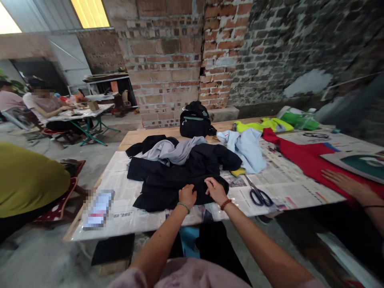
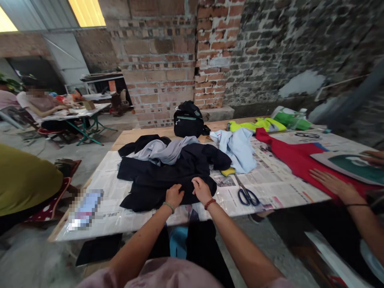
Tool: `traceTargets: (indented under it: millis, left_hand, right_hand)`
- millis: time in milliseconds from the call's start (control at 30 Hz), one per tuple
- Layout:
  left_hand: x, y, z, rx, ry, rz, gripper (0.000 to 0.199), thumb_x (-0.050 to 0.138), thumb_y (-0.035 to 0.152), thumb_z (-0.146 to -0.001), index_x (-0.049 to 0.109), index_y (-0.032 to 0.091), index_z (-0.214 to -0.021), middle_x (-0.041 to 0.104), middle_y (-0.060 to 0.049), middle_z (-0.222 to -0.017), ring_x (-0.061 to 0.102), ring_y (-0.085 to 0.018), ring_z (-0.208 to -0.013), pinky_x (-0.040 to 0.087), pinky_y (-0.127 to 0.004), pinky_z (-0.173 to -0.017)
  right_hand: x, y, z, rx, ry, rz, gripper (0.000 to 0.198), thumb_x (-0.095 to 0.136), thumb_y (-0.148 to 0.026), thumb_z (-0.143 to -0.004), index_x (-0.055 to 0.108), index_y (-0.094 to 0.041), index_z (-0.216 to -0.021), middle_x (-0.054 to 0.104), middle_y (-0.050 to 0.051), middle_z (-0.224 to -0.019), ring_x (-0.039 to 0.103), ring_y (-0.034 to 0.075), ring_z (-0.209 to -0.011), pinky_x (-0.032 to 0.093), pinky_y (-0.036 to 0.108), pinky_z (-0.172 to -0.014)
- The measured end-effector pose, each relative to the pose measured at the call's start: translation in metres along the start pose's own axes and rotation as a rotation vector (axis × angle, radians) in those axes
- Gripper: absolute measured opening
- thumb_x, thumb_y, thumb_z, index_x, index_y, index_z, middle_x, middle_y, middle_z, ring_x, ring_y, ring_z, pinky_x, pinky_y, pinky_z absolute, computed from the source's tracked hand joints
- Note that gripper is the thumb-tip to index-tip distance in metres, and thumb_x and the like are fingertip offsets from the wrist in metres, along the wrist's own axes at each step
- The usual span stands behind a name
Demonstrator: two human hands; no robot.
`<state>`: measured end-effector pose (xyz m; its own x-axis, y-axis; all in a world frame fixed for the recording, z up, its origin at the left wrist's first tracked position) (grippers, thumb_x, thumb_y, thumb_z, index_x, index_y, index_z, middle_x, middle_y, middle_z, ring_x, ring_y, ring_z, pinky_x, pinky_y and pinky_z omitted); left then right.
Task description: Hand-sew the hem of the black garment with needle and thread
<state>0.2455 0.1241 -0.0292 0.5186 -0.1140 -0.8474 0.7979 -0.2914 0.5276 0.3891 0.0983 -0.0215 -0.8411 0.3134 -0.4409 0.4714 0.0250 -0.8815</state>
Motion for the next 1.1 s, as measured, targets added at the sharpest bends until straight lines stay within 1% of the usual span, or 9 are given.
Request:
traceTargets:
  millis: [133, 267, 367, 467, 567, 667, 800, 967, 1100]
  left_hand:
    - [0.001, -0.005, 0.011, 0.002, -0.032, 0.399, 0.028, 0.052, 0.019, -0.071, 0.061, 0.018, -0.097, 0.065, -0.003, -0.088, 0.058, -0.015, -0.079, 0.043, -0.025, -0.072]
    - [-0.007, -0.004, 0.041, 0.029, -0.013, 0.492, 0.024, 0.053, 0.023, -0.070, 0.064, 0.019, -0.089, 0.066, -0.001, -0.082, 0.058, -0.016, -0.074, 0.042, -0.025, -0.070]
    - [-0.013, 0.003, 0.059, 0.073, 0.012, 0.441, 0.021, 0.049, 0.023, -0.072, 0.064, 0.020, -0.085, 0.065, 0.000, -0.078, 0.056, -0.014, -0.070, 0.040, -0.024, -0.067]
    - [-0.015, 0.018, 0.069, 0.166, -0.010, 0.327, 0.020, 0.043, 0.020, -0.075, 0.063, 0.021, -0.077, 0.063, 0.000, -0.071, 0.054, -0.013, -0.066, 0.038, -0.023, -0.065]
    - [-0.019, 0.026, 0.073, 0.210, 0.009, 0.090, 0.020, 0.041, 0.018, -0.075, 0.061, 0.019, -0.076, 0.062, -0.003, -0.071, 0.054, -0.015, -0.070, 0.035, -0.027, -0.070]
    - [-0.026, 0.024, 0.073, 0.213, 0.059, -0.195, 0.017, 0.044, 0.019, -0.074, 0.060, 0.015, -0.077, 0.060, -0.009, -0.079, 0.053, -0.020, -0.077, 0.031, -0.036, -0.076]
    - [-0.040, 0.006, 0.065, 0.179, 0.072, -0.340, 0.016, 0.045, 0.016, -0.074, 0.060, 0.013, -0.079, 0.058, -0.011, -0.086, 0.052, -0.024, -0.084, 0.029, -0.043, -0.079]
    - [-0.080, -0.044, 0.053, -0.076, 0.080, 0.019, 0.018, 0.047, 0.021, -0.082, 0.056, 0.013, -0.095, 0.056, -0.009, -0.099, 0.052, -0.020, -0.093, 0.041, -0.041, -0.081]
    - [-0.104, -0.063, 0.053, -0.147, 0.109, 0.138, 0.033, 0.048, 0.031, -0.083, 0.048, 0.014, -0.111, 0.051, -0.008, -0.110, 0.053, -0.018, -0.093, 0.047, -0.038, -0.078]
  right_hand:
    - [-0.001, -0.006, 0.018, 0.002, -0.030, -0.087, 0.031, 0.036, -0.040, -0.081, 0.054, -0.018, -0.093, 0.052, -0.005, -0.043, 0.051, 0.011, -0.040, 0.039, 0.020, -0.043]
    - [0.000, -0.025, 0.041, -0.070, -0.050, -0.133, 0.031, 0.036, -0.039, -0.083, 0.054, -0.018, -0.097, 0.054, -0.004, -0.049, 0.054, 0.012, -0.046, 0.043, 0.022, -0.050]
    - [0.010, -0.036, 0.052, -0.107, -0.081, -0.106, 0.030, 0.034, -0.037, -0.084, 0.053, -0.020, -0.100, 0.055, -0.003, -0.053, 0.054, 0.012, -0.046, 0.045, 0.023, -0.052]
    - [0.022, -0.044, 0.057, -0.202, -0.090, 0.002, 0.028, 0.033, -0.035, -0.084, 0.055, -0.022, -0.096, 0.063, 0.002, -0.076, 0.059, 0.013, -0.058, 0.048, 0.026, -0.059]
    - [0.025, -0.049, 0.059, -0.340, -0.033, 0.135, 0.027, 0.033, -0.031, -0.084, 0.056, -0.021, -0.093, 0.063, 0.006, -0.093, 0.060, 0.017, -0.083, 0.047, 0.030, -0.076]
    - [0.020, -0.044, 0.061, -0.377, 0.006, 0.217, 0.029, 0.031, -0.030, -0.085, 0.054, -0.019, -0.097, 0.062, 0.008, -0.097, 0.058, 0.019, -0.090, 0.046, 0.032, -0.080]
    - [-0.002, -0.036, 0.065, -0.357, 0.075, 0.267, 0.029, 0.031, -0.031, -0.085, 0.053, -0.018, -0.098, 0.062, 0.010, -0.098, 0.058, 0.020, -0.091, 0.046, 0.033, -0.081]
    - [-0.027, -0.019, 0.068, -0.273, 0.147, 0.272, 0.028, 0.032, -0.032, -0.085, 0.052, -0.019, -0.098, 0.062, 0.009, -0.096, 0.059, 0.020, -0.088, 0.046, 0.033, -0.078]
    - [-0.028, -0.007, 0.071, -0.231, 0.144, 0.253, 0.028, 0.031, -0.033, -0.085, 0.052, -0.019, -0.098, 0.062, 0.008, -0.092, 0.060, 0.020, -0.085, 0.047, 0.031, -0.073]
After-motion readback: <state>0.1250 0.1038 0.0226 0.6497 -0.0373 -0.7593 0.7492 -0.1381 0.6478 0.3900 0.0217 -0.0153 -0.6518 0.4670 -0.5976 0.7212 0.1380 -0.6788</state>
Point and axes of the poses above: each hand's wrist, its own z-axis away from the middle knuckle, its own x-axis out of the palm, y = z × x, the point moved 9 cm from there along -z, towards the middle knuckle
